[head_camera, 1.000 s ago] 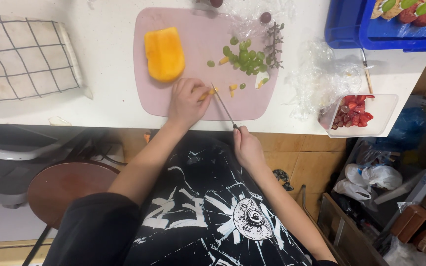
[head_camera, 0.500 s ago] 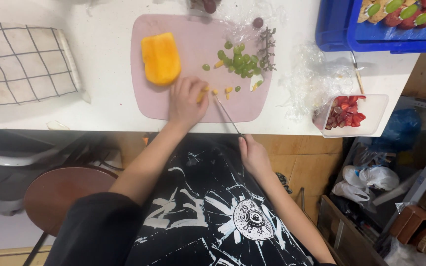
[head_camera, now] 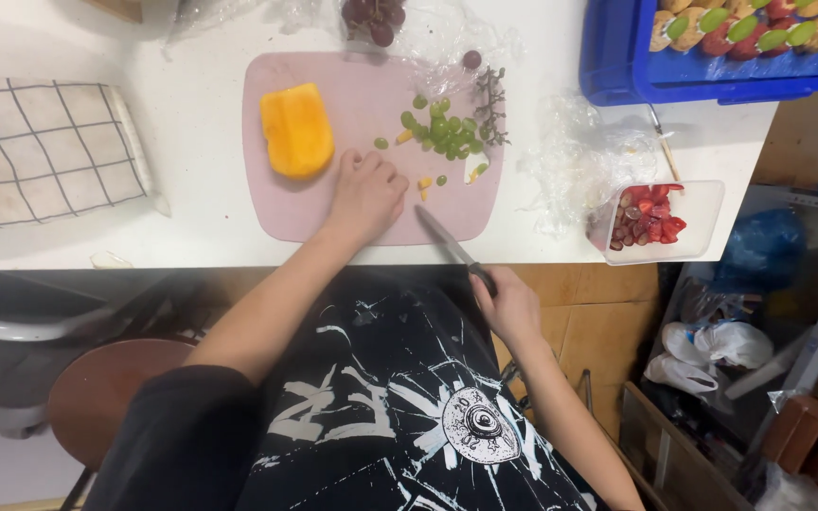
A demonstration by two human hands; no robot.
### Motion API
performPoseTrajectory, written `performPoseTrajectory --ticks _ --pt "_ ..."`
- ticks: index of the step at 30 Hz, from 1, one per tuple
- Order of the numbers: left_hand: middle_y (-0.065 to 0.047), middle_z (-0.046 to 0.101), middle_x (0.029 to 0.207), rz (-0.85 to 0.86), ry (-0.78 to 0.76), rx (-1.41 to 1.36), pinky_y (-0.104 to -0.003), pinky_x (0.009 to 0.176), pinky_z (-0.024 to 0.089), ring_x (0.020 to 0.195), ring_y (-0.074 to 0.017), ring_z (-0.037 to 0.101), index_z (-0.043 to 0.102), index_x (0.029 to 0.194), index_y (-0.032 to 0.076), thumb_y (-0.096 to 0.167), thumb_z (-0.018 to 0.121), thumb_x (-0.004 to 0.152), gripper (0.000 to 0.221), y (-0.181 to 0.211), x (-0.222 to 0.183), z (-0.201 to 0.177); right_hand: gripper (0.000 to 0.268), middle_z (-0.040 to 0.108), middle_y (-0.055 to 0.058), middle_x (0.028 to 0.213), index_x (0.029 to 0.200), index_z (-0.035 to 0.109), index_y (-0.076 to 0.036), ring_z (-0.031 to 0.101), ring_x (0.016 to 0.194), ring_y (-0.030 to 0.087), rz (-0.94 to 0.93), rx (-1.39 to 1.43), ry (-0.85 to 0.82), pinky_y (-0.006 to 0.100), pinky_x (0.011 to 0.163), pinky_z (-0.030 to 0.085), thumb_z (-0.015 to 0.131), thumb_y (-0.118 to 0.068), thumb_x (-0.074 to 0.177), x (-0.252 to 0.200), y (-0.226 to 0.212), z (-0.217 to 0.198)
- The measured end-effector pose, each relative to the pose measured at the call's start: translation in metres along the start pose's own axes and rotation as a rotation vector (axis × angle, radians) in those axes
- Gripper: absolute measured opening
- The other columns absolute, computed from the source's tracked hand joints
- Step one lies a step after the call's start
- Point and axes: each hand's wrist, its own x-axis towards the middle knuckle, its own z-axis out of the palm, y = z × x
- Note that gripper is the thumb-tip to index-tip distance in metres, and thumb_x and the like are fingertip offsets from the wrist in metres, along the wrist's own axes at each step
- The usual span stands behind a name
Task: Cutting mango and grape pieces and placing them onto cream-filled pastries in a tray.
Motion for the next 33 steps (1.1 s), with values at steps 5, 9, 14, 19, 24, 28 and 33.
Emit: performPoseTrajectory --ticks 5,9,14,19,24,28,33 --pt "-0.001 0.065 0.095 0.040 0.066 -0.051 -0.049 0.095 0.037 0.103 -0.0231 0.057 0.071 0.099 0.014 0.019 0.077 0.082 0.018 -0.003 -0.010 -0.003 0.027 0.069 0.010 0.090 0.101 0.074 -0.012 0.067 0.087 0.033 -0.157 -0.132 0.129 0.044 0.073 0.053 0.077 -0.034 0.087 0.022 0.006 -0.005" --pt "0.000 0.066 0.103 0.022 0.109 -0.066 -0.049 0.097 0.037 0.106 -0.0214 0.057 0.072 0.105 0.015 0.018 0.076 0.086 0.019 -0.001 -0.017 -0.012 0.026 0.067 0.010 0.093 0.106 0.074 -0.011 0.064 0.090 0.033 -0.284 -0.120 0.147 0.044 0.075 0.053 0.076 -0.030 0.087 0.037 0.013 -0.010" --pt "0.000 0.065 0.110 -0.036 0.089 -0.083 -0.050 0.101 0.036 0.111 -0.0214 0.058 0.072 0.104 0.015 0.018 0.075 0.083 0.022 -0.008 -0.018 -0.022 0.028 0.067 0.009 0.092 0.111 0.074 -0.013 0.065 0.088 0.031 -0.204 -0.108 0.023 0.044 0.071 0.053 0.073 -0.031 0.090 0.033 -0.009 -0.020" --pt "0.000 0.065 0.109 -0.040 0.010 -0.106 -0.047 0.101 0.036 0.111 -0.0215 0.057 0.074 0.102 0.013 0.019 0.075 0.087 0.016 -0.015 -0.022 -0.009 0.027 0.067 0.008 0.094 0.112 0.074 -0.013 0.065 0.088 0.030 -0.231 -0.128 0.054 0.043 0.070 0.054 0.072 -0.031 0.092 0.035 -0.018 -0.010" --pt "0.001 0.066 0.104 -0.048 0.007 -0.136 -0.047 0.102 0.036 0.109 -0.0202 0.057 0.075 0.102 0.014 0.019 0.077 0.085 0.017 -0.014 -0.019 -0.009 0.027 0.067 0.007 0.094 0.111 0.074 -0.013 0.065 0.088 0.029 -0.236 -0.102 0.084 0.043 0.069 0.054 0.073 -0.031 0.091 0.038 -0.016 -0.001" --pt "0.002 0.068 0.100 -0.039 0.017 -0.169 -0.047 0.101 0.035 0.106 -0.0203 0.058 0.075 0.103 0.016 0.019 0.080 0.082 0.022 -0.012 -0.018 -0.021 0.026 0.067 0.007 0.094 0.111 0.074 -0.013 0.065 0.088 0.029 -0.264 -0.055 0.118 0.042 0.070 0.054 0.074 -0.030 0.091 0.033 -0.014 -0.001" --pt "-0.001 0.070 0.105 -0.023 0.084 -0.312 -0.044 0.099 0.039 0.106 -0.0229 0.060 0.075 0.108 0.015 0.018 0.083 0.077 0.032 0.001 -0.009 -0.055 0.027 0.067 0.007 0.093 0.108 0.073 -0.011 0.066 0.086 0.028 -0.267 -0.014 0.144 0.040 0.069 0.054 0.077 -0.028 0.088 0.015 -0.022 -0.026"
